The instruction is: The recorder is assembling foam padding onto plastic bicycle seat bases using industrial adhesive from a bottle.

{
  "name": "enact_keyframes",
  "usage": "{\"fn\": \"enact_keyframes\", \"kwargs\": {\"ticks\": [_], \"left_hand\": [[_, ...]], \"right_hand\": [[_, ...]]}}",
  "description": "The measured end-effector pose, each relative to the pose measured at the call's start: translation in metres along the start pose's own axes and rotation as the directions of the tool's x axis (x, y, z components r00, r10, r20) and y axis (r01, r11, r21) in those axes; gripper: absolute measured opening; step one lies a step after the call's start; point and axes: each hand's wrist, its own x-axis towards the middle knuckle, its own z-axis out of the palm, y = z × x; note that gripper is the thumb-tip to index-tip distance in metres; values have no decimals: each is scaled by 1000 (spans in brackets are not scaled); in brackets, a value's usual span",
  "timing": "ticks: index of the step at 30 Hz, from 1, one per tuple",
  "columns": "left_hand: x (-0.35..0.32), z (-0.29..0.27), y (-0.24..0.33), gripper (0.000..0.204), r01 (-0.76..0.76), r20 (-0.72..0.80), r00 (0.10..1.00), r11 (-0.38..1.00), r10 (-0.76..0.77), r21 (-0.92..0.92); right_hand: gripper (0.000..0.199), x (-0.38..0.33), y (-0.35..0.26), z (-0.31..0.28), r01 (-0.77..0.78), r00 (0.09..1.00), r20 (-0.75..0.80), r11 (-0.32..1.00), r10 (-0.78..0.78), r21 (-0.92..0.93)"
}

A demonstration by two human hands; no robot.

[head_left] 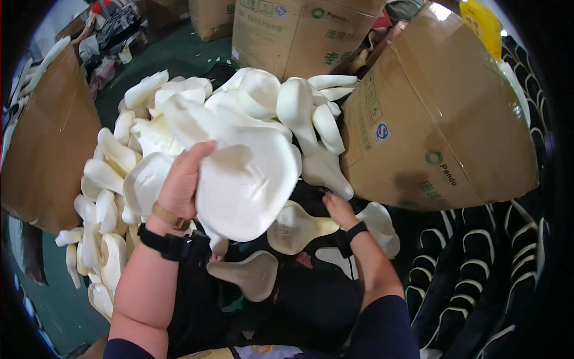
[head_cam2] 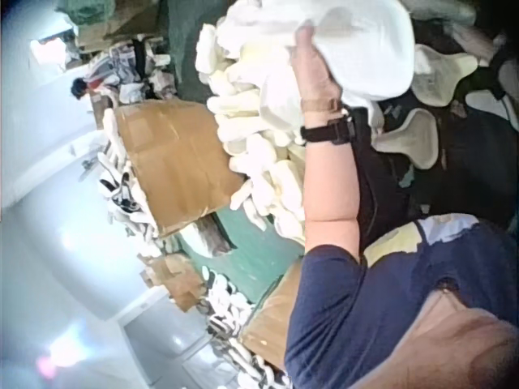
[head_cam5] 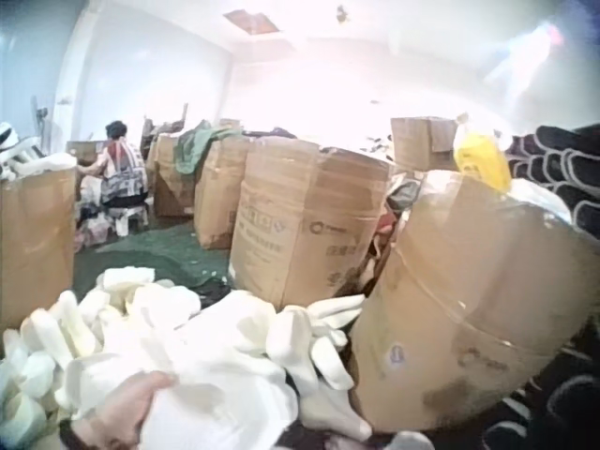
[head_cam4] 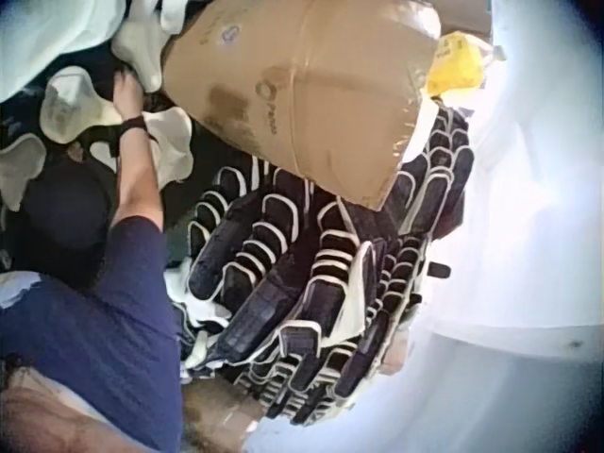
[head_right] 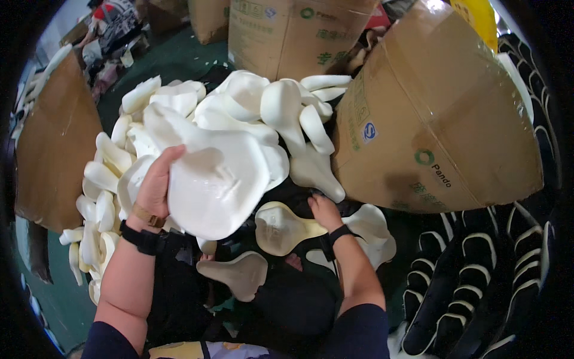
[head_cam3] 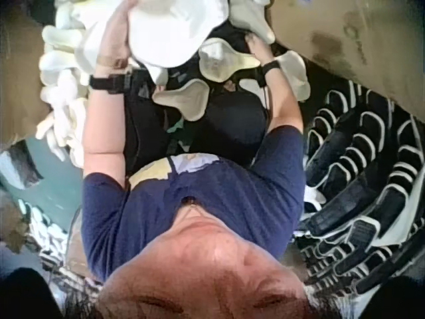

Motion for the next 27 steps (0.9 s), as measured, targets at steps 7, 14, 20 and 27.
{"fn": "enact_keyframes", "kwargs": {"ticks": [7,14,20,27], "left_hand": [[0,14,8,61,150,54,988,969,-142,-196],[13,17,-13,57,132,-21,991,984,-135,-121],[13,3,-13,55,112,6,994,986,-112,-121],[2,19,2,62,54,102,994,981,-35,-188]], "right_hand": [[38,-63,28,67,-370,912,246,917,329,147],[59,-4,3,54,-318,939,91,938,332,-136],[50,10,-18,43,-346,903,175,907,392,-242],[37,-53,3,-17,-581,813,-110,783,572,-221]]}}
